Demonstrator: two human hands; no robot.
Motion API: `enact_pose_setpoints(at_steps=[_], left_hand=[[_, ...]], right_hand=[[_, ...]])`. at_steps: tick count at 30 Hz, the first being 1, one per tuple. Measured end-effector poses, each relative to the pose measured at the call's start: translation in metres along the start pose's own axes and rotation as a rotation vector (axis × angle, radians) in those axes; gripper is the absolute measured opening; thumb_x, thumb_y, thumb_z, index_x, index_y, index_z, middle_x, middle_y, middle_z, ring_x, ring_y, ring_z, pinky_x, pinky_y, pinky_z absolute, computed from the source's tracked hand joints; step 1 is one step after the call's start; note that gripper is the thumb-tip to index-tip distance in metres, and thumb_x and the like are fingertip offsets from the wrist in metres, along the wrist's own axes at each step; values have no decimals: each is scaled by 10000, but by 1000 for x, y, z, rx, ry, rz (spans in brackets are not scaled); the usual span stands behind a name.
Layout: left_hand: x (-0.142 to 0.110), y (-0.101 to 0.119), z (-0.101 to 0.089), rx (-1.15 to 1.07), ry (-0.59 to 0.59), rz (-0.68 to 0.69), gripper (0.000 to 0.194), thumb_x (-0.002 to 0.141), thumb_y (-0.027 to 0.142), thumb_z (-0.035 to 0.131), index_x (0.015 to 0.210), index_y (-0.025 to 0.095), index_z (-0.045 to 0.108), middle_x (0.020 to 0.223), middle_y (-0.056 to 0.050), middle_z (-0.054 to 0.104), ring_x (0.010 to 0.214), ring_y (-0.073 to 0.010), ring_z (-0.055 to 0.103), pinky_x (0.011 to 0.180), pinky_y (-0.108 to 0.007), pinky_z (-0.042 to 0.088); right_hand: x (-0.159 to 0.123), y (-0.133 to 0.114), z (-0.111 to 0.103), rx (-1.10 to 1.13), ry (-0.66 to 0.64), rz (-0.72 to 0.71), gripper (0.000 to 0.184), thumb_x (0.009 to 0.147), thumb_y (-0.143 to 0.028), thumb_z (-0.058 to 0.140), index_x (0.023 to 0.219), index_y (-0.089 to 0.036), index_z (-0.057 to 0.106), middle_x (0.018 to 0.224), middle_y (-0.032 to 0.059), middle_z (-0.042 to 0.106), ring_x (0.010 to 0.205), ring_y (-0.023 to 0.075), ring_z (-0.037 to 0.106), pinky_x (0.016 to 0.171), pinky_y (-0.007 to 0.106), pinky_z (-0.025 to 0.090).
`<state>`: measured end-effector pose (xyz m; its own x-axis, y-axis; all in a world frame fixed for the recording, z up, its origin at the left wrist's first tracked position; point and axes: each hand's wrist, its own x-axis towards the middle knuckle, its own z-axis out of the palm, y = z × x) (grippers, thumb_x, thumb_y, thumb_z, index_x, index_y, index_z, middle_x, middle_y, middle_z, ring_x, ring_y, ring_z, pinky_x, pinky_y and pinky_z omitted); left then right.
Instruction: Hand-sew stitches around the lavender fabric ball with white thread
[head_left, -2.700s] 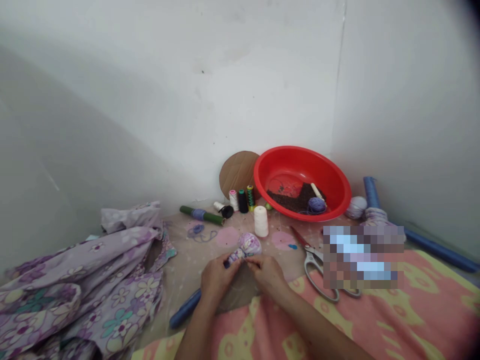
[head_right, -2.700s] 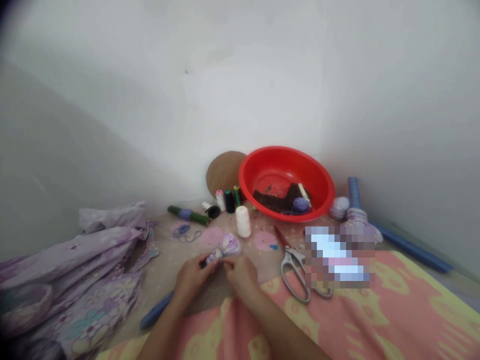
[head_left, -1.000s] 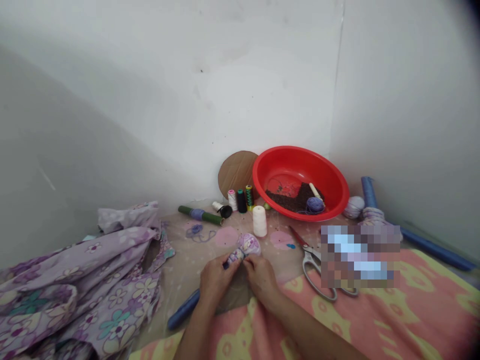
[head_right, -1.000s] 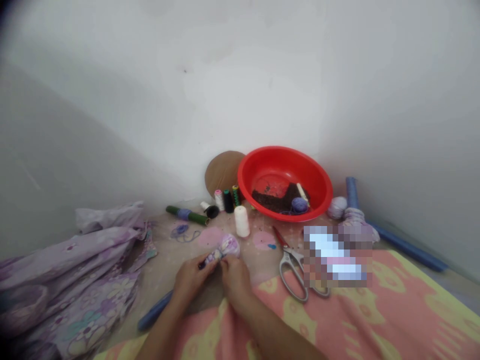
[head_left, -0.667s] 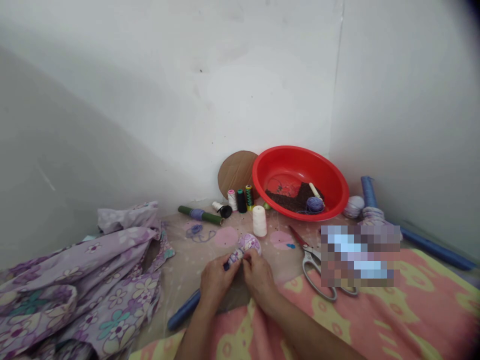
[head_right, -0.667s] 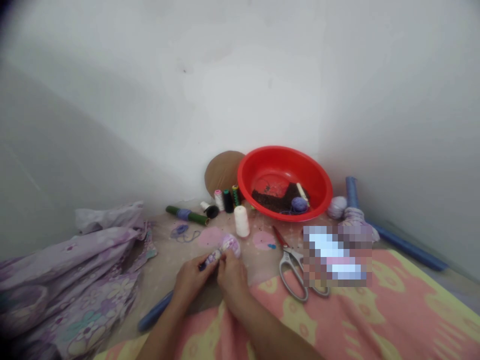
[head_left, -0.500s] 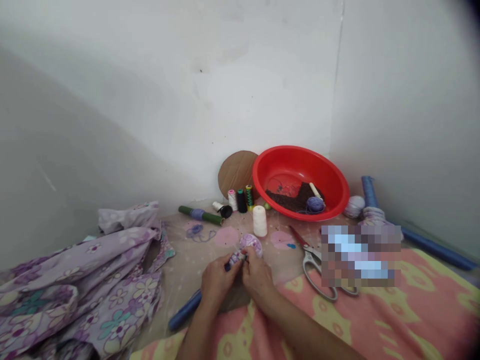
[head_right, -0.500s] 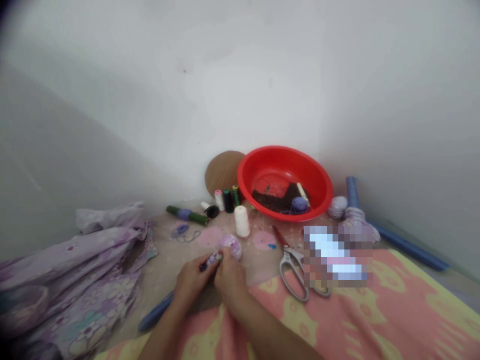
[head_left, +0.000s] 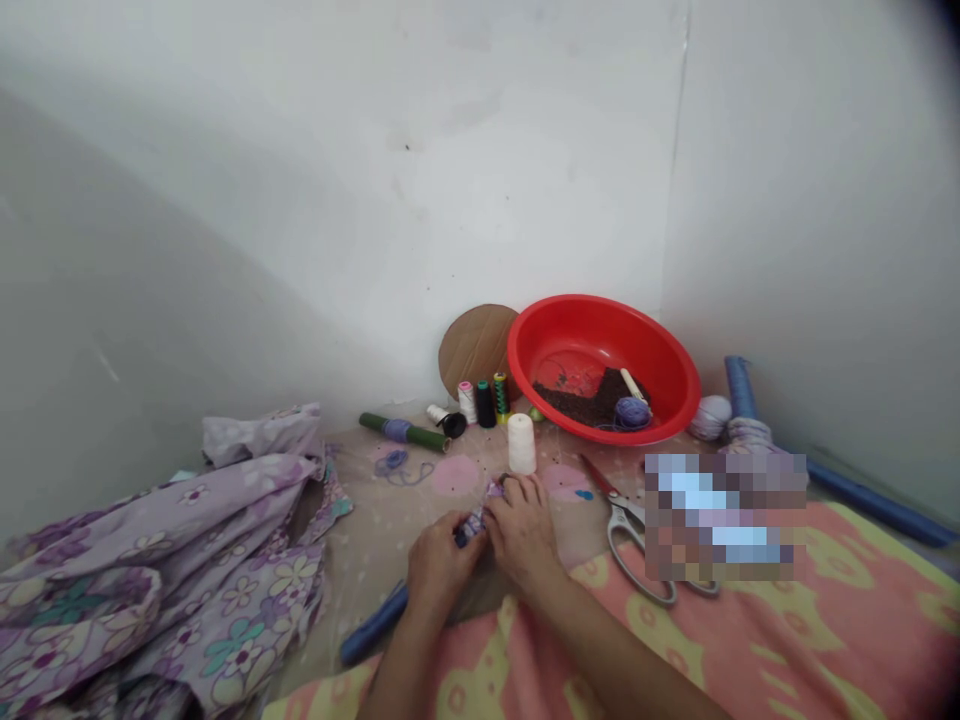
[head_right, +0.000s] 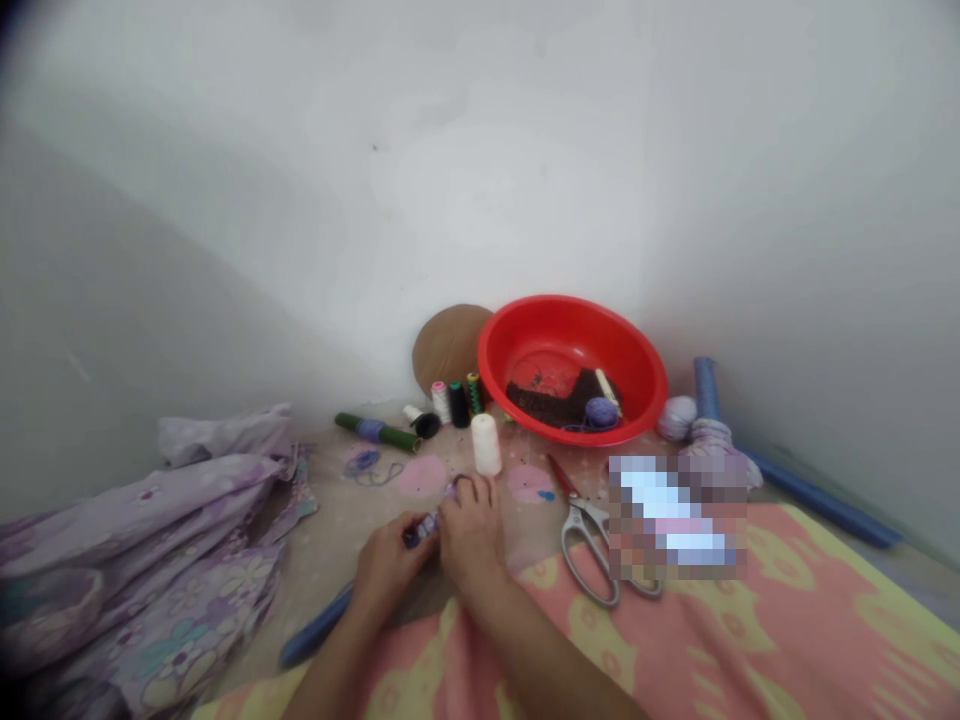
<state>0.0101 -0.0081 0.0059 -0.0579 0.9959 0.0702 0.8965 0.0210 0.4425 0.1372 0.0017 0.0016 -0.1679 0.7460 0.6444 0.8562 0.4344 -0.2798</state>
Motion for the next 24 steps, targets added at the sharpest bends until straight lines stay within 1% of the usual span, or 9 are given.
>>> enact_pose_setpoints(at_steps=[6,8,10,13,16,17,19,22,24], left_hand=[[-2,0,3,-7,8,17,340,714,450,456,960,253,582,912,-16,640,843,-146,561,661,-191,344],[-1,-1,5,-15,18,30,341,710,462,458,957,261,581,908,-8,641,838,-147,563,659,-192,346],[-1,-3,5,-21,23,37,363,698,478,470,966,259,579,917,-7,639,839,-149,562,658,-190,350],[0,-4,5,-25,14,24,385,693,492,472,982,262,579,917,-10,640,832,-150,563,648,-189,352],[1,-6,4,-37,11,18,386,700,507,454,984,279,583,892,-11,647,813,-151,569,628,-192,351],[2,-6,4,-41,10,17,393,702,513,448,987,279,584,891,-14,648,812,-153,569,625,-193,350],[3,-7,5,-47,10,18,414,706,522,434,1001,273,583,904,-22,646,817,-158,568,624,-195,350],[3,-8,5,-51,8,21,426,706,525,429,1015,273,580,925,-25,644,822,-166,568,621,-201,349],[3,-8,4,-49,4,10,417,705,523,431,1009,281,582,923,-20,646,813,-170,571,608,-204,347]], right_hand=[[4,1,8,123,-6,42,82,713,-157,508,678,-183,576,922,56,537,950,202,404,935,399,196],[8,0,5,245,57,75,97,724,-159,487,668,-185,563,906,46,541,922,194,422,929,414,202],[13,0,2,421,157,114,113,748,-197,458,680,-185,548,908,45,538,910,189,436,890,401,259],[20,4,-1,825,220,275,161,778,-295,417,698,-187,506,750,23,546,711,145,497,666,288,397],[24,16,-3,1228,207,536,179,772,-377,414,738,-204,445,560,-50,501,392,76,394,401,196,331],[24,21,-4,1307,242,601,183,762,-393,428,756,-210,430,539,-67,489,351,65,361,367,185,307],[26,34,-7,1358,397,654,190,739,-392,466,790,-214,422,540,-78,476,379,68,407,393,187,346],[27,57,-10,1230,692,686,212,711,-384,503,808,-203,450,548,-82,445,479,75,463,494,205,406],[27,71,-12,1067,792,727,229,712,-389,498,820,-188,478,564,-71,452,519,80,467,543,222,416]])
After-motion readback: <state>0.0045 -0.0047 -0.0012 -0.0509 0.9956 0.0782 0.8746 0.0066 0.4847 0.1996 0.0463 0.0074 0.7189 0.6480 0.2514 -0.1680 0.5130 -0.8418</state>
